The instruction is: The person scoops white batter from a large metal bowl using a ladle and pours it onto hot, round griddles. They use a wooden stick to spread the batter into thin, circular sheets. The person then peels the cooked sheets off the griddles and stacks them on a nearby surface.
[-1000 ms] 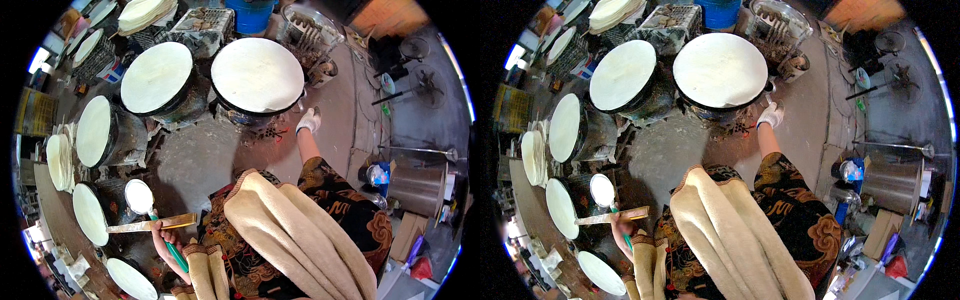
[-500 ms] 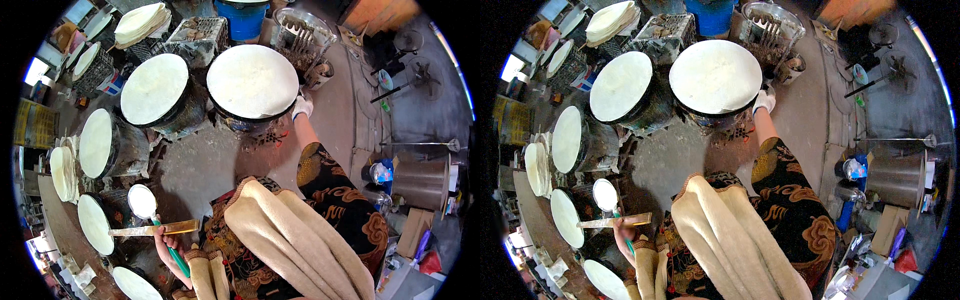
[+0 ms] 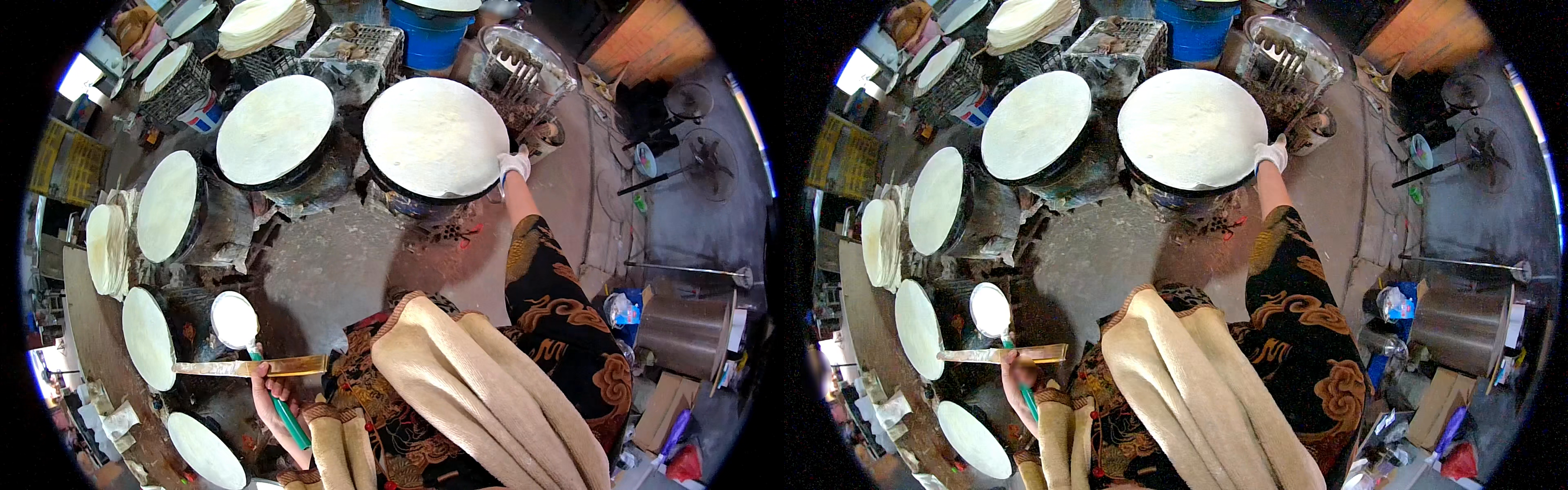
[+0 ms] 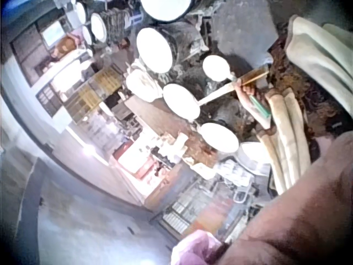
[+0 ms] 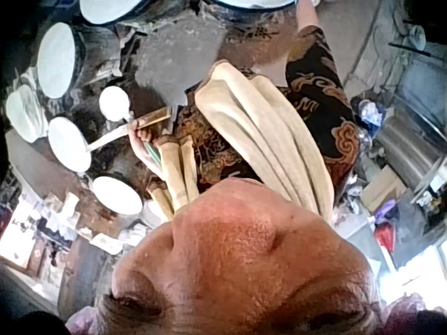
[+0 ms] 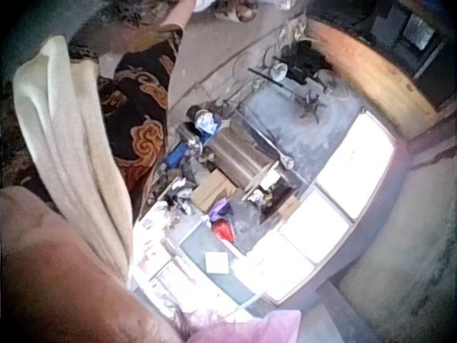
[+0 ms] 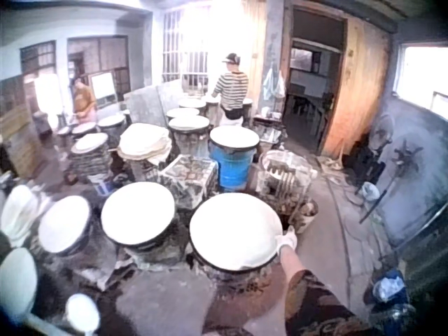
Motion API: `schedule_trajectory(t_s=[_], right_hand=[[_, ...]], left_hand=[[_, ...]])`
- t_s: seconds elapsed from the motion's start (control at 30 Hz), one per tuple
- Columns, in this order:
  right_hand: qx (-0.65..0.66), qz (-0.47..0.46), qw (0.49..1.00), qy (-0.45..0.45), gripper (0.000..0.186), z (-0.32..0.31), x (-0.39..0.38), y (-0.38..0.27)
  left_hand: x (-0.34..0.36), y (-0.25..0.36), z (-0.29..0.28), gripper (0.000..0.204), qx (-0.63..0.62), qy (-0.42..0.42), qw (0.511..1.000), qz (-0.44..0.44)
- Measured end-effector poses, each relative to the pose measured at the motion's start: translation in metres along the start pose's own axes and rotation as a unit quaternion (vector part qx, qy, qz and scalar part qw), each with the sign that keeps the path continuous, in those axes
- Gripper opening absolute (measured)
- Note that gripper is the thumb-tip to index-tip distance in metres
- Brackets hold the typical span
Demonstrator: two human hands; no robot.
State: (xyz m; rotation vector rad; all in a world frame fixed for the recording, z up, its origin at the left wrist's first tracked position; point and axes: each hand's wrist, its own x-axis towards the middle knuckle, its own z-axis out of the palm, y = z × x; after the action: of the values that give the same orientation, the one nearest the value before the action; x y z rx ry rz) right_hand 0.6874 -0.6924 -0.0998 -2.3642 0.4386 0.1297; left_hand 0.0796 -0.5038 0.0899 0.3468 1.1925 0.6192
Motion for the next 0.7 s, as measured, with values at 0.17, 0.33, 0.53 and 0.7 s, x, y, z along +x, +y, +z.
schedule_trajectory(t_s=[0.17, 0.33, 0.53, 0.7], right_hand=[[0.09, 0.025, 0.995, -0.029, 0.083, 0.002, 0.0, -0.009], [0.398, 0.158, 0.9, -0.079, 0.083, 0.021, 0.06, 0.02], [0.105, 0.045, 0.993, 0.02, 0.082, 0.004, 0.023, 0.006], [-0.018, 0.03, 0.999, 0.006, 0.076, -0.02, -0.002, -0.009]], left_hand=[[-0.001, -0.003, -0.004, 0.009, -0.02, -0.006, 1.0, 0.011], [0.017, -0.007, -0.021, 0.038, -0.053, -0.035, 0.998, 0.01], [0.003, -0.007, -0.007, 0.042, -0.052, -0.021, 0.998, 0.013], [0.008, -0.009, -0.014, 0.04, -0.049, -0.042, 0.998, 0.024]])
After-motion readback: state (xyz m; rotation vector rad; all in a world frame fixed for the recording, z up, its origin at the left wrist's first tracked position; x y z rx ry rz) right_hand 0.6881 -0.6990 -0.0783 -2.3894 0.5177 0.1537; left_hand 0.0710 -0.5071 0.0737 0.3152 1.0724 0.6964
